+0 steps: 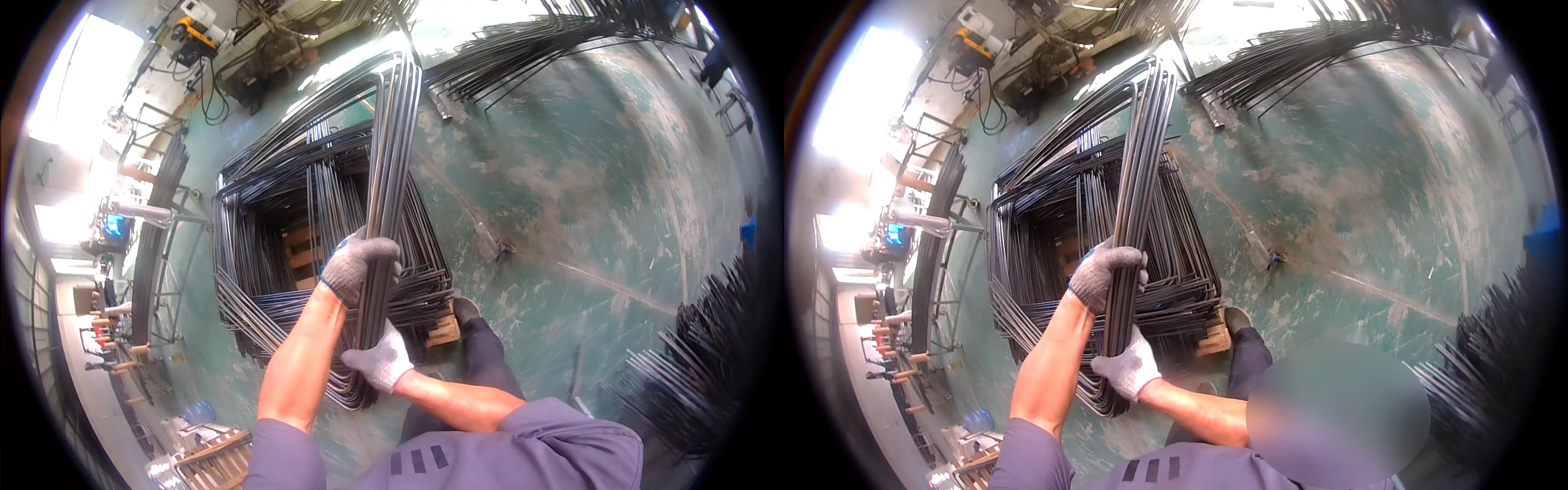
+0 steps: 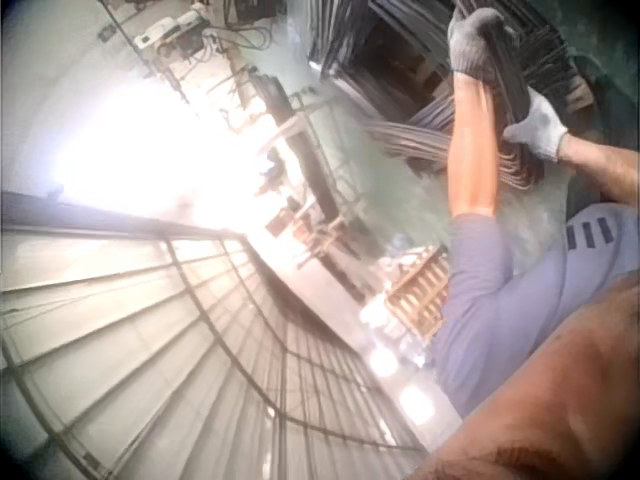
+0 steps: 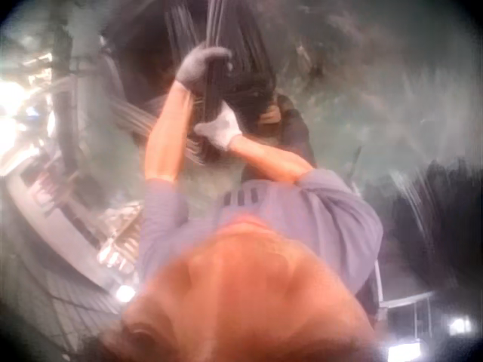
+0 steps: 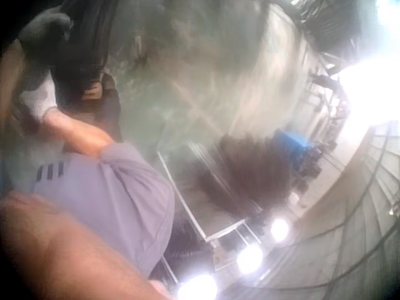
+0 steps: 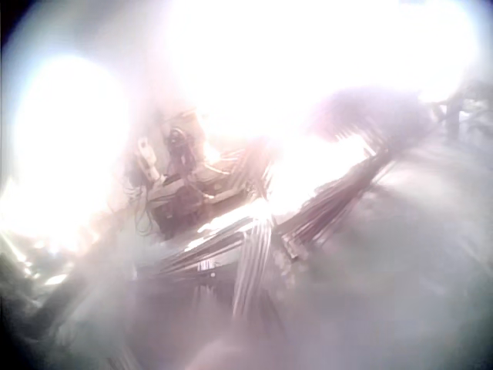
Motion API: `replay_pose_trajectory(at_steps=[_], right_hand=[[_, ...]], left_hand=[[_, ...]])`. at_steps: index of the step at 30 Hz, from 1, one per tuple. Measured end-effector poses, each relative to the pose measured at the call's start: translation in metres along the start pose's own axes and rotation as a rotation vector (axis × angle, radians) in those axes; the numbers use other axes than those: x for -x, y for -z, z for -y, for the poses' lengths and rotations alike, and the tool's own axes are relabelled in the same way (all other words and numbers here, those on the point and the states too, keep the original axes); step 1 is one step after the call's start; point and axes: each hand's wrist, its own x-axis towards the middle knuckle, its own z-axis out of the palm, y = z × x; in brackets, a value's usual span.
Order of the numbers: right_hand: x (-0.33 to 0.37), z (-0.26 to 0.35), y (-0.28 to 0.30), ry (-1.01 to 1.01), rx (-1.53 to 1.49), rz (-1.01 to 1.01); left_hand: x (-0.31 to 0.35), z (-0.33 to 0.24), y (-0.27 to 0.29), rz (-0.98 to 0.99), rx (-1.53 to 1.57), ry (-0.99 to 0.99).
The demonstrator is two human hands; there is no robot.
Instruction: The person picks up bundles of bent metal frames from a pile on the floor and stacks them onto a wooden pallet. The person wears gloves and repeatedly lifts the frames, aligns them, and places them in a neat stack. The task involves handling multiple metal frames in a repetitive manner within a workshop environment.
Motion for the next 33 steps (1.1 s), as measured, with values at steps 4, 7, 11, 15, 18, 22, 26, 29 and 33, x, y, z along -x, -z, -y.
replay_pose_trajectory(at_steps=[4,7,11,15,18,22,26,29,33], right_hand=[[0.095,0.007,-0.041,0.099,0.057,0.009],[0.176,0.016,-0.063,0.174,0.118,0.055],[0.278,-0.009,-0.083,0.309,0.142,0.097],[0.376,0.0,-0.086,0.367,0.278,0.186],[0.448,0.0,-0.079,0.463,0.38,0.234],[0.545,0.019,-0.038,0.575,0.545,0.27],[0.631,0.027,0.04,0.786,0.669,0.169],[0.702,0.032,0.096,0.814,0.77,0.153],[0.794,0.04,0.171,0.79,0.83,0.017]], left_hand=[[0.109,0.004,-0.022,-0.094,-0.162,-0.082],[0.209,0.01,-0.047,-0.086,-0.25,-0.251],[0.341,0.047,-0.066,-0.059,-0.201,-0.434],[0.458,0.077,-0.096,-0.003,-0.139,-0.665],[0.537,0.105,-0.115,-0.006,-0.102,-0.795],[0.62,0.151,-0.175,0.066,-0.094,-1.049],[0.66,0.209,-0.262,0.136,-0.055,-1.22],[0.702,0.278,-0.357,0.027,0.007,-1.341],[0.709,0.306,-0.4,0.365,0.026,-1.22]])
